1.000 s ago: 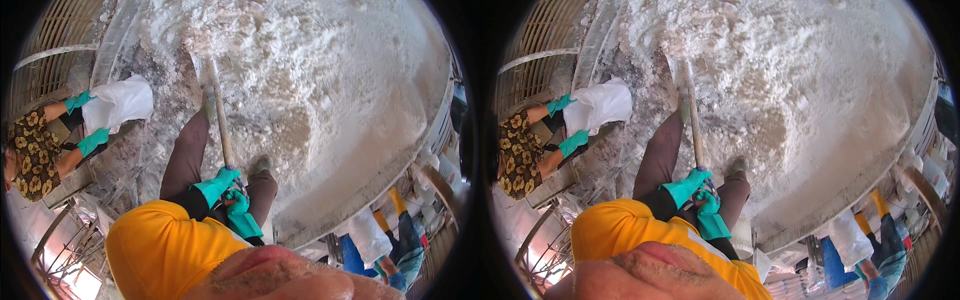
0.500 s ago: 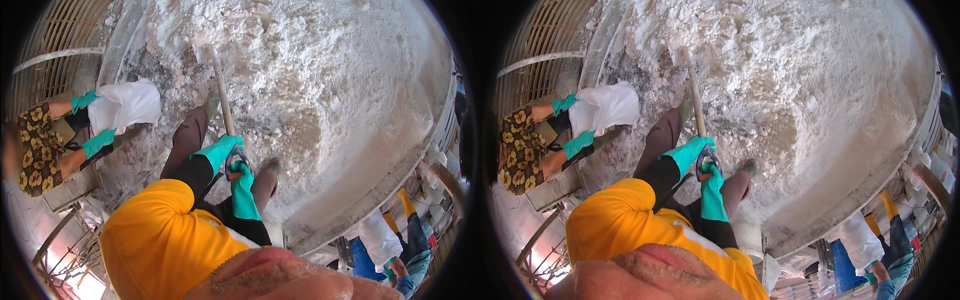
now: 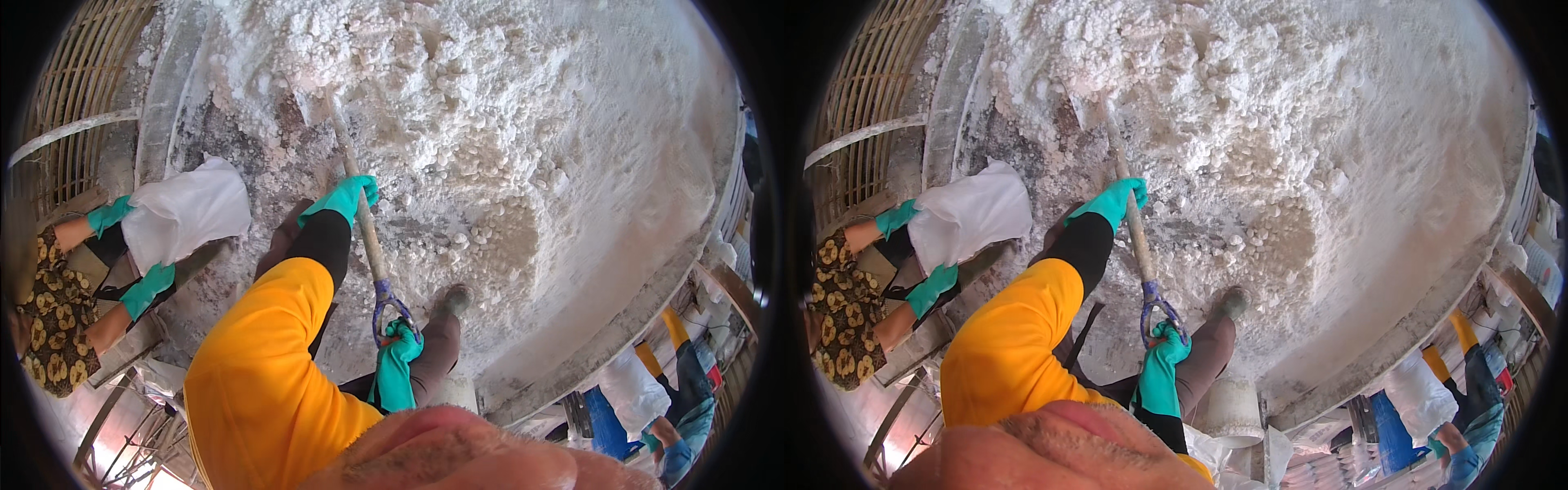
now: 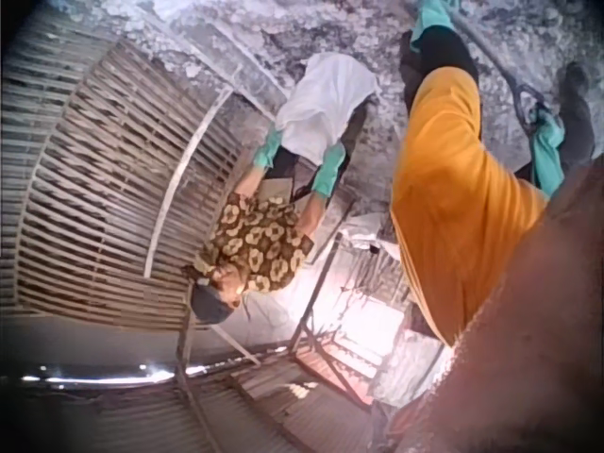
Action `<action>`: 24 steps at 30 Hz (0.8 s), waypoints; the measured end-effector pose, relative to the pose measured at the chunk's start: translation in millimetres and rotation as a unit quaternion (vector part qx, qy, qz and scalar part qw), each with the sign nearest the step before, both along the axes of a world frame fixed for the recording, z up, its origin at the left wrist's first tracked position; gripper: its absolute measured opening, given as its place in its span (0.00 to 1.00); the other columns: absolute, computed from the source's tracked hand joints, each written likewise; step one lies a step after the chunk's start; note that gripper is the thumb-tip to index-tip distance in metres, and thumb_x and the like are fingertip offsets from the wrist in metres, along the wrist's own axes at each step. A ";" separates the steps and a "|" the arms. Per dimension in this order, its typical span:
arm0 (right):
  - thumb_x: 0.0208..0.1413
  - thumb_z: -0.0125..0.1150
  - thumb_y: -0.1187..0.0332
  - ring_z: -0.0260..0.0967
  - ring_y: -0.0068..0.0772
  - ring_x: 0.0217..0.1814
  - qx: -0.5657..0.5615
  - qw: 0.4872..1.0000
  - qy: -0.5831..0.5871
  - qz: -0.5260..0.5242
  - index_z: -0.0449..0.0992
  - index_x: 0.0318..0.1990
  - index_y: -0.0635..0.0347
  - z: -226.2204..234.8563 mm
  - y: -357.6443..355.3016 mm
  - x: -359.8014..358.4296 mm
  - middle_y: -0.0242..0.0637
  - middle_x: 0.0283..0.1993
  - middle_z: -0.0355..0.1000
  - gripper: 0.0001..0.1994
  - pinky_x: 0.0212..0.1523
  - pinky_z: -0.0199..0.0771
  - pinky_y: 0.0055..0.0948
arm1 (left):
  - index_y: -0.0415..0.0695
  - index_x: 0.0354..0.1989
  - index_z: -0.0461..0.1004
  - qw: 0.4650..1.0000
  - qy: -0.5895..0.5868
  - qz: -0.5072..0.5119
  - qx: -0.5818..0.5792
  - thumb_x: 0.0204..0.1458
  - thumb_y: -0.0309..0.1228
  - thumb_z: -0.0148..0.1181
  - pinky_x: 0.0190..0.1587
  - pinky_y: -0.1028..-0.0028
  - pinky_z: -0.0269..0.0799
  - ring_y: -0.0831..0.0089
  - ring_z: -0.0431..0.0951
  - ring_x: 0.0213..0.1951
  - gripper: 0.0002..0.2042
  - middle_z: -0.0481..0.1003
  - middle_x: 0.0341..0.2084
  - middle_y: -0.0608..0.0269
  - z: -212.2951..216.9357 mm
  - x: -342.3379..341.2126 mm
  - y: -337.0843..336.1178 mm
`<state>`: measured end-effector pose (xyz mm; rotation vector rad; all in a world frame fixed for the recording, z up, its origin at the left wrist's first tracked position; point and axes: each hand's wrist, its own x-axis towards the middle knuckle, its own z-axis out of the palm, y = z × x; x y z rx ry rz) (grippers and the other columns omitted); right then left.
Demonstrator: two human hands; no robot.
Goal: The person uses a hoe to mix a large pile of white powder on a woven mat. Another person assists by scooping the mixed powder into a white sack.
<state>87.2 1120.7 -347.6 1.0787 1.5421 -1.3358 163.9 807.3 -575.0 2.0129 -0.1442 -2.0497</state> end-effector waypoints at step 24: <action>0.46 0.57 0.81 0.72 0.38 0.27 -0.097 0.965 0.144 0.195 0.78 0.42 0.72 348.9 48.7 -215.5 0.47 0.36 0.76 0.14 0.27 0.73 0.32 | 0.43 0.32 0.71 0.946 0.100 0.305 -0.040 0.61 0.27 0.52 0.35 0.59 0.83 0.64 0.78 0.26 0.05 0.75 0.23 0.61 389.7 -72.2 54.5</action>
